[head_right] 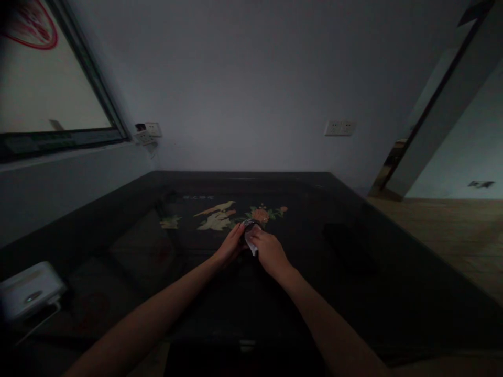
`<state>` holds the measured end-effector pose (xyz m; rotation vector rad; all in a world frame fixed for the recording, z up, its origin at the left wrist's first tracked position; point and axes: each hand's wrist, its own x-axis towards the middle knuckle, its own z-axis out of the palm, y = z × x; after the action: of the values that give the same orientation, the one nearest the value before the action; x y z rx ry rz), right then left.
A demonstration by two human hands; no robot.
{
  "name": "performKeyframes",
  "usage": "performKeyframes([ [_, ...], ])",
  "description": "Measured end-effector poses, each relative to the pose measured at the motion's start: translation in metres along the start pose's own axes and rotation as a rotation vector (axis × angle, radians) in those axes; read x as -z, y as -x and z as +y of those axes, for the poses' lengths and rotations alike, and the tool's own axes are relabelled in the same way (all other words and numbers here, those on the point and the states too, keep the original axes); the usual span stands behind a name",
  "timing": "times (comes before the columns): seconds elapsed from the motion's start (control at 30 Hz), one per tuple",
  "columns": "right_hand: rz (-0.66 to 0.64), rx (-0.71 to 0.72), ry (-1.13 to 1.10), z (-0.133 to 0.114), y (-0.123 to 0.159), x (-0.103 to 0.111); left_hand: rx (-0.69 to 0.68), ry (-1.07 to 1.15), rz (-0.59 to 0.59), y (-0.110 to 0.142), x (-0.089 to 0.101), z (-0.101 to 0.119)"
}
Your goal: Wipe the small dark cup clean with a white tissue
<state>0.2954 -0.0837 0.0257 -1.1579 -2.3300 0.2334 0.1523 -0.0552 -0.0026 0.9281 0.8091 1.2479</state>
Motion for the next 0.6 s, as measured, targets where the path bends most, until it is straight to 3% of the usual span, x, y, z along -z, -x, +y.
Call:
performKeyframes([
  [0.13,-0.009,0.067,0.274,-0.0026,-0.0001,0.0037,-0.031,-0.051,-0.051,-0.0002,0.0001,-0.0014],
  [0.3,-0.025,0.03,0.266,-0.0062,0.0009,0.0044,-0.045,-0.07,-0.075,0.0007,-0.0012,-0.0004],
  [0.43,-0.026,-0.047,-0.002,-0.0041,0.0012,0.0005,-0.005,-0.048,-0.012,0.0016,-0.003,0.0015],
  [0.6,-0.013,-0.108,-0.619,-0.0053,-0.0036,-0.0027,-0.016,-0.03,0.025,0.0022,-0.0028,0.0009],
])
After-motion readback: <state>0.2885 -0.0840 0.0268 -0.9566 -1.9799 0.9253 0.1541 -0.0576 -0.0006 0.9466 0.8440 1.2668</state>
